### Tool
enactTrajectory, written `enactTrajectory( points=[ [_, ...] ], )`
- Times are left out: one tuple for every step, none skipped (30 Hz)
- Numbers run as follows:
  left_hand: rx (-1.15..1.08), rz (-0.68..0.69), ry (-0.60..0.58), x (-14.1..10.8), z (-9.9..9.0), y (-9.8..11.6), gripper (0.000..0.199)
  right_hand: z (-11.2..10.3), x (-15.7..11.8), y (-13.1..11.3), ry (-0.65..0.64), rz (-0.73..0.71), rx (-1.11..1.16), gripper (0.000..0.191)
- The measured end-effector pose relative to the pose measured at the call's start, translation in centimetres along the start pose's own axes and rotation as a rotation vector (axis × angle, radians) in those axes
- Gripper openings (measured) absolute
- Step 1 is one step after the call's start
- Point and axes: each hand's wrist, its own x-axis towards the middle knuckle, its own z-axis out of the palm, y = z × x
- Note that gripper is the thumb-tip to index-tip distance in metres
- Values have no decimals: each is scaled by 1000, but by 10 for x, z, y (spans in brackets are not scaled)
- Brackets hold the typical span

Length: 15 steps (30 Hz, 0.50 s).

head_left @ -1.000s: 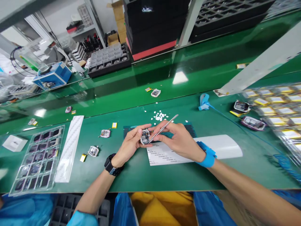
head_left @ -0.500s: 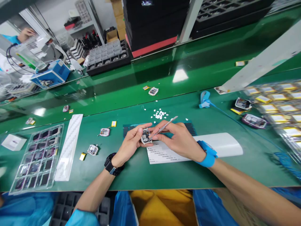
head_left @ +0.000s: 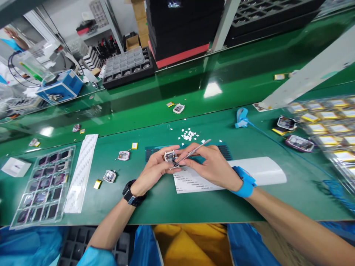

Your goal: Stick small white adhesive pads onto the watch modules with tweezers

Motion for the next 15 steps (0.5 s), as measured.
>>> enactTrajectory(
  points=[
    [10, 2, -4, -1, 1, 1, 49, -1, 0, 0, -1, 4, 19, 18],
    [24, 7, -5, -1, 1, 1, 53, -1, 0, 0, -1, 11, 48, 16],
    [35, 10, -5, -2, 1, 2, 55, -2, 0, -1, 1, 20, 82, 15],
    [41, 9, -6, -2, 1, 2, 56, -3, 0, -1, -1, 29, 118, 14],
    [42, 6, -8, -2, 1, 2, 57, -4, 0, -1, -3, 33, 147, 14],
    [41, 4, -11, -2, 1, 2, 58, -5, 1, -2, -7, 33, 167, 14],
    [39, 2, -12, -2, 0, 2, 58, -6, 1, -2, -14, 32, 177, 14],
    [38, 1, -12, -2, 0, 2, 59, -7, 1, -2, -25, 27, 180, 14],
    [39, 2, -12, -2, -1, 2, 59, -7, 1, -2, -33, 24, 179, 13],
    [40, 4, -13, -2, -1, 2, 58, -7, 1, -2, -39, 20, 176, 13],
    [41, 7, -14, -2, -1, 2, 57, -8, 1, -1, -42, 14, 170, 12],
    [41, 10, -13, -2, -1, 2, 57, -8, 1, -1, -45, 6, 162, 11],
    [41, 14, -10, -2, -1, 2, 56, -8, 0, 0, -48, -8, 150, 10],
    [40, 18, -8, -2, -1, 2, 56, -8, 0, 1, -52, -23, 133, 8],
    [40, 23, -5, -1, -1, 1, 56, -9, 0, 2, -57, -41, 113, 6]
  ],
)
